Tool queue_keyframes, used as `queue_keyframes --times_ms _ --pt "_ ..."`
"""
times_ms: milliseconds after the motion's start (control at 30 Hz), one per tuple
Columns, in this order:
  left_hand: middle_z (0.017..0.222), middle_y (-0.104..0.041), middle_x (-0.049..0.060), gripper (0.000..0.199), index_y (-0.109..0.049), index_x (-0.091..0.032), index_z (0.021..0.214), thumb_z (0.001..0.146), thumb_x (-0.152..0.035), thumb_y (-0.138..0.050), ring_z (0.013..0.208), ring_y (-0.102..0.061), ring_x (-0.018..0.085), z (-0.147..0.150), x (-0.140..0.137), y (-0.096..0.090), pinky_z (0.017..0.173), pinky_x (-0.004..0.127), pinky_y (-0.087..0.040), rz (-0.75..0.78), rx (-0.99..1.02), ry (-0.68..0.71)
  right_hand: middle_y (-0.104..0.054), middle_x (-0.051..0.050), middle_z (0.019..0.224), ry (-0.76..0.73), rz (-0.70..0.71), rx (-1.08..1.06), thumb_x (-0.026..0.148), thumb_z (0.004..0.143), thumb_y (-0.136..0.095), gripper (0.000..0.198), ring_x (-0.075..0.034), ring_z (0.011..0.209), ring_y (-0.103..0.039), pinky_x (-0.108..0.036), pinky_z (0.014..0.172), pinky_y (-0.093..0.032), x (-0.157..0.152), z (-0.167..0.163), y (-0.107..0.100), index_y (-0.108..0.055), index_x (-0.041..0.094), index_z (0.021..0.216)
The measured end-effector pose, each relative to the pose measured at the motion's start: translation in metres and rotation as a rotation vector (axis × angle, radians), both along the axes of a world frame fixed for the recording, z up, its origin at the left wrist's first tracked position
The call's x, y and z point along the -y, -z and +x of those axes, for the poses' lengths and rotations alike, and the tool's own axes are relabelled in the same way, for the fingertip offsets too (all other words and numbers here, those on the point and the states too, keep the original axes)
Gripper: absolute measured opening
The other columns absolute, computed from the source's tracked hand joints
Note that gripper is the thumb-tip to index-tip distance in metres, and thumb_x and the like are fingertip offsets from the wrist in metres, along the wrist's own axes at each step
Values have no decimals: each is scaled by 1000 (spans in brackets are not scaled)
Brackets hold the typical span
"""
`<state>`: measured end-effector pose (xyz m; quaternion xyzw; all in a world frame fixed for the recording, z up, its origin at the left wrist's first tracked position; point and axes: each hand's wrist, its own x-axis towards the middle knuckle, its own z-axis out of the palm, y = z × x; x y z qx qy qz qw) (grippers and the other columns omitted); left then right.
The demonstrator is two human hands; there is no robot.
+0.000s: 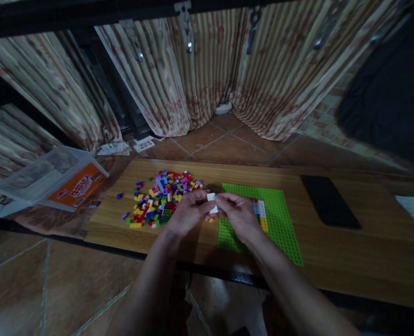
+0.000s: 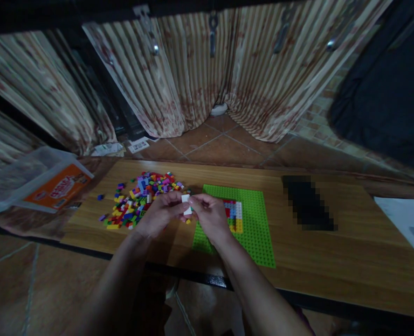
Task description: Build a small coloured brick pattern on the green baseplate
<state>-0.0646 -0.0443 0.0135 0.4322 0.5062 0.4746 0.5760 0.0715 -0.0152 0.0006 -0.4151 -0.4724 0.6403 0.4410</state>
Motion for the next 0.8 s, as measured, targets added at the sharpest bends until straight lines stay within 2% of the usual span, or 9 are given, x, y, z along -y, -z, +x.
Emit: queue_keyframes --times_ms 133,233,300,367,433,500,567,667,800 --pt "71 -65 1 30 -63 -12 81 66 -33 -77 61 -61 11 0 2 0 58 23 -49 -35 75 14 -61 2 57 14 -63 -59 45 61 -76 30 -8 46 -45 -22 44 -35 -2 3 3 -69 17 70" --pt "72 -65 1 30 -63 -12 82 65 -32 -77 62 -62 12 -2 3 -1 59 23 -50 -62 75 2 -64 0 60 -17 -20 52 46 67 -71 30 -10 49 -49 -23 46 -38 -4 6 7 -70 17 76" --pt "69 -64 1 29 -62 -12 80 66 -33 -76 60 -62 12 -5 2 -2 58 23 -51 -75 56 -24 -67 -2 64 -42 117 277 42 77 -62 28 -13 54 -54 -25 52 -40 -4 7 10 -72 17 82" --pt "66 -63 0 27 -61 -12 77 67 -33 -75 58 -61 12 -7 0 -3 57 24 -52 -82 34 -54 -70 -5 73 -65 312 566 33 84 -54 25 -16 63 -59 -28 61 -43 -2 8 11 -73 17 86" --pt "66 -64 0 25 -60 -13 77 68 -31 -74 57 -62 12 -10 -1 -3 56 24 -51 -85 8 -81 -71 -8 82 -96 472 812 24 86 -51 24 -18 72 -62 -30 69 -44 2 7 11 -73 17 88" --pt "66 -64 0 20 -61 -13 78 70 -28 -72 57 -62 12 -11 -2 -2 56 23 -51 -93 -19 -93 -70 -10 86 -122 548 941 20 87 -50 24 -20 76 -63 -31 71 -43 4 5 9 -73 16 90" --pt "67 -65 0 15 -61 -13 79 72 -25 -68 57 -62 12 -12 -2 -2 56 23 -50 -99 -44 -93 -70 -10 86 -132 560 958 21 88 -50 24 -20 77 -63 -30 71 -44 5 4 7 -73 16 92" --pt "67 -65 0 11 -61 -13 78 74 -22 -66 57 -61 11 -12 -2 0 58 23 -51 -89 -71 -80 -71 -9 86 -99 528 873 23 89 -47 27 -19 76 -64 -30 72 -44 4 4 6 -72 16 94" --pt "71 -65 1 18 -62 -13 80 71 -27 -70 61 -61 12 -9 -2 1 59 25 -51 -58 -69 -37 -71 -5 77 -89 376 558 35 89 -46 29 -17 69 -63 -28 65 -46 1 5 8 -70 18 90"
